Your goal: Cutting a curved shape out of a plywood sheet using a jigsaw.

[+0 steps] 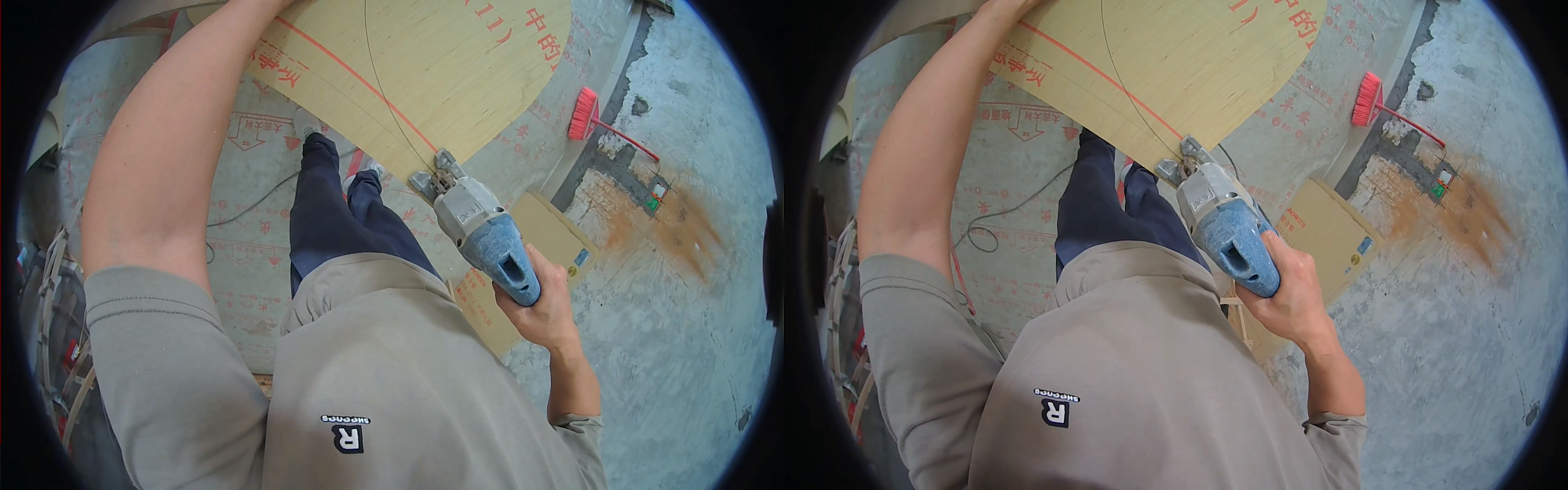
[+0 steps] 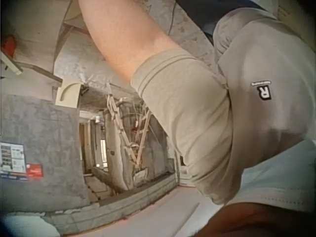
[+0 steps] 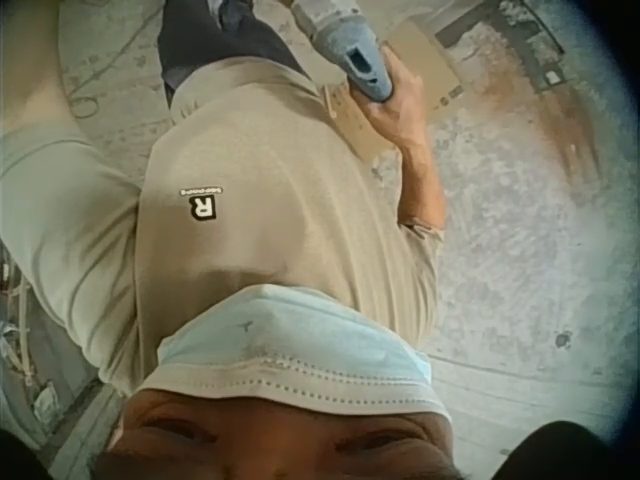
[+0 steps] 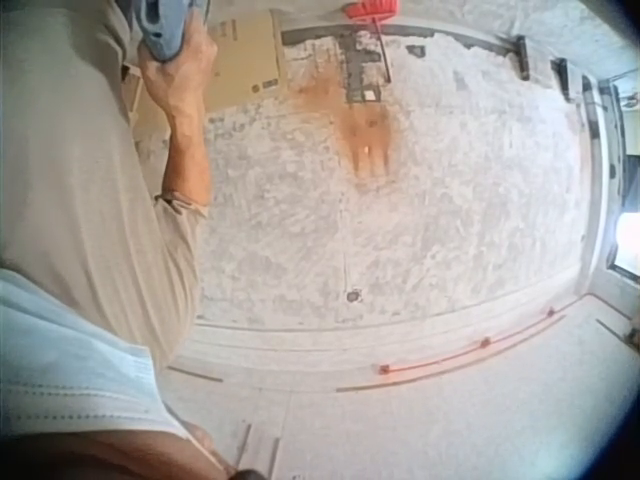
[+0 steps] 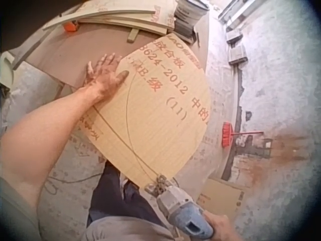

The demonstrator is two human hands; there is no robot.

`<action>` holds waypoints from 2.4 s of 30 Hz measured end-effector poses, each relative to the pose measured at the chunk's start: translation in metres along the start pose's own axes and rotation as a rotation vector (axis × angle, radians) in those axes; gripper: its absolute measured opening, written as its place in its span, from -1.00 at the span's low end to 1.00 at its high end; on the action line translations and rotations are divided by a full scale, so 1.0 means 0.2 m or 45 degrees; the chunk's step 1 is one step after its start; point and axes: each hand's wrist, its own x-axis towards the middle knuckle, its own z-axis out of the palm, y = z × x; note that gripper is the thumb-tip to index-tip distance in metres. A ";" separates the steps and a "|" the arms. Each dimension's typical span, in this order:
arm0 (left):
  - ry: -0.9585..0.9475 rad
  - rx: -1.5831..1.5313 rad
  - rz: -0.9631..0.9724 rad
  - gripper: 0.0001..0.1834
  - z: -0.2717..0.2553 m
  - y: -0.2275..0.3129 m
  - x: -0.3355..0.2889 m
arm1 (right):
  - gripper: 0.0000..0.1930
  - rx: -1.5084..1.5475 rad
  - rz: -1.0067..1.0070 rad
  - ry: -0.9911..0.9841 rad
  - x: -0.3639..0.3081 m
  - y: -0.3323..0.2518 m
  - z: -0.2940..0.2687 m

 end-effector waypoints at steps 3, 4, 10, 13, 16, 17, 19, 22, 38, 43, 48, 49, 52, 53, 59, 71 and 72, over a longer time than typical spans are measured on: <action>0.005 -0.006 -0.002 -0.16 0.00 0.00 0.01 | -0.82 -0.006 0.005 -0.002 0.00 0.01 -0.01; 0.009 -0.017 0.001 -0.16 0.00 0.00 0.00 | -0.82 -0.014 0.013 -0.006 -0.01 0.01 -0.01; 0.010 -0.011 -0.003 -0.16 0.00 0.00 0.00 | -0.81 -0.057 -0.031 0.010 -0.01 0.02 0.00; 0.009 -0.025 0.000 -0.16 0.00 -0.01 0.00 | -0.82 -0.048 -0.045 0.018 -0.01 0.02 0.01; 0.008 -0.015 0.005 -0.16 0.00 -0.01 0.00 | -0.82 -0.030 -0.026 0.018 -0.01 0.01 0.01; 0.008 -0.015 0.004 -0.16 0.00 -0.01 0.00 | -0.82 -0.030 -0.026 0.018 -0.01 0.00 0.01; 0.006 0.001 0.006 -0.15 0.00 0.00 0.01 | -0.81 -0.008 -0.035 0.027 0.00 0.00 0.01; -0.009 -0.008 0.001 -0.15 -0.01 0.00 0.01 | -0.81 -0.010 -0.042 0.020 0.00 -0.01 0.00; -0.023 -0.012 0.082 -0.26 -0.02 0.02 0.00 | -0.81 0.000 -0.017 0.022 0.00 -0.01 0.00; -0.025 0.012 0.182 -0.29 -0.03 0.01 0.00 | -0.80 0.006 -0.032 0.024 0.01 -0.01 0.00; -0.038 -0.009 0.159 -0.29 -0.04 0.02 0.00 | -0.80 0.009 -0.037 0.028 0.01 -0.01 0.00; -0.027 -0.013 0.156 -0.30 -0.04 0.02 0.00 | -0.80 -0.010 -0.026 0.024 0.01 -0.01 0.00; -0.026 -0.003 0.157 -0.30 -0.04 0.03 0.00 | -0.80 0.005 -0.047 0.025 0.01 -0.01 0.00; -0.023 -0.001 0.154 -0.30 -0.04 0.03 0.00 | -0.80 0.005 -0.051 0.023 0.01 -0.01 0.00; -0.016 -0.009 0.167 -0.30 -0.04 0.02 0.00 | -0.80 0.019 -0.050 0.025 0.01 -0.03 0.00; 0.023 0.005 0.179 -0.30 -0.03 0.02 0.00 | -0.80 0.018 -0.047 0.017 0.02 -0.04 -0.01; 0.017 0.000 0.179 -0.30 -0.03 0.02 0.01 | -0.80 0.025 -0.044 0.018 0.02 -0.05 -0.01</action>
